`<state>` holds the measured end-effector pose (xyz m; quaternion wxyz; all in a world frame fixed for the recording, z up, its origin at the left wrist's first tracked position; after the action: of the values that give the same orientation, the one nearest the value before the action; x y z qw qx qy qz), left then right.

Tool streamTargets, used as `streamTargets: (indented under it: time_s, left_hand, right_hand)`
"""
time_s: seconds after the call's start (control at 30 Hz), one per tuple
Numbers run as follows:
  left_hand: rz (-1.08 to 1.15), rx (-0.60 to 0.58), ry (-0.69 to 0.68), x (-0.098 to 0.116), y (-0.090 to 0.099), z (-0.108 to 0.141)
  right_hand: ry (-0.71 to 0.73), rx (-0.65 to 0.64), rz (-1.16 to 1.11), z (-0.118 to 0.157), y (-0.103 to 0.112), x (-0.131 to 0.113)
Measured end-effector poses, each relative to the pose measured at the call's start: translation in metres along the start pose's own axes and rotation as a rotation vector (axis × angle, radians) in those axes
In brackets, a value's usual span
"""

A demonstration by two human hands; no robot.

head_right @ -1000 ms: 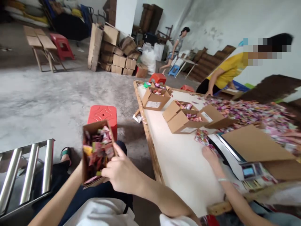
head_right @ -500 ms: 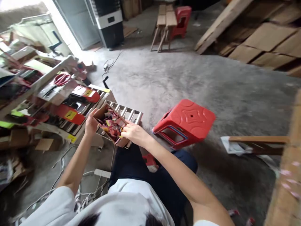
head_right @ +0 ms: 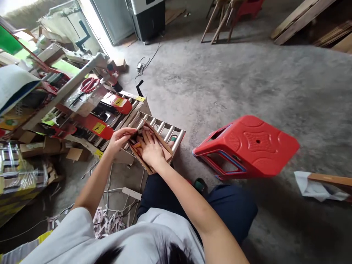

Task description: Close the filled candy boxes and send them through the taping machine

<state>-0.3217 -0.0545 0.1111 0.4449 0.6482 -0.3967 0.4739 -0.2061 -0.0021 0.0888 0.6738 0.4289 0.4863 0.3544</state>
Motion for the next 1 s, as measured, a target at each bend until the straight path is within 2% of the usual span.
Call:
streamTargets:
  time_s: [0.07,0.13,0.2,0.33,0.4,0.47,0.53,0.63,0.7,0.8,0.87,1.0]
  left_hand:
    - [-0.135,-0.154,0.051,0.006,-0.01,-0.009]
    - [-0.3,-0.222,0.097,0.01,-0.017,-0.017]
    - [-0.431,-0.199,0.123,0.013,-0.02,-0.024]
    - [-0.618,-0.146,0.17,0.011,-0.026,-0.036]
    - [-0.802,-0.15,0.235,0.006,-0.034,-0.043]
    - [-1.026,-0.165,0.311,0.001,-0.045,-0.048]
    - [-1.217,-0.175,0.329,0.0,-0.057,-0.051]
    - [-1.345,-0.142,0.221,0.006,-0.069,-0.05]
    - [-1.34,-0.155,0.143,0.008,-0.072,-0.046]
    - [-1.309,-0.265,0.051,0.005,-0.076,-0.043]
    - [-1.324,-0.348,-0.018,0.002,-0.08,-0.045]
    - [-1.347,-0.461,-0.095,-0.008,-0.087,-0.052]
  right_hand:
    - [0.01,0.023,-0.006,0.0,-0.003,0.001]
    - [0.044,0.055,-0.068,0.006,-0.002,0.004]
    - [0.128,0.107,-0.232,0.011,0.0,0.012]
    - [0.286,0.246,-0.807,0.013,0.004,0.037]
    - [0.292,0.346,-0.916,0.02,0.012,0.043]
    - [0.299,0.453,-0.804,0.037,0.031,0.036]
    - [0.296,0.543,-0.609,0.056,0.057,0.025]
    - [0.157,0.621,-0.377,0.076,0.088,0.029]
    - [-0.024,0.539,-0.295,0.074,0.089,0.046]
    - [-0.2,0.225,-0.304,0.059,0.061,0.07]
    - [-0.246,0.082,-0.337,0.053,0.043,0.077]
    - [-0.278,0.023,-0.333,0.049,0.039,0.082]
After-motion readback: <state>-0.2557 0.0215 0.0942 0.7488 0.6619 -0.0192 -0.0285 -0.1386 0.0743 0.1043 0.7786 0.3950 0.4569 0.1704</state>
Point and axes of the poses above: each hand's wrist, its own z-axis away from the middle knuckle, its own y-axis out of the back of the hand, x = y × z, the point moved 9 cm from there along -z, towards the middle knuckle, and after that the axes turned 13 degrees about -x, right-handed, at the moved point
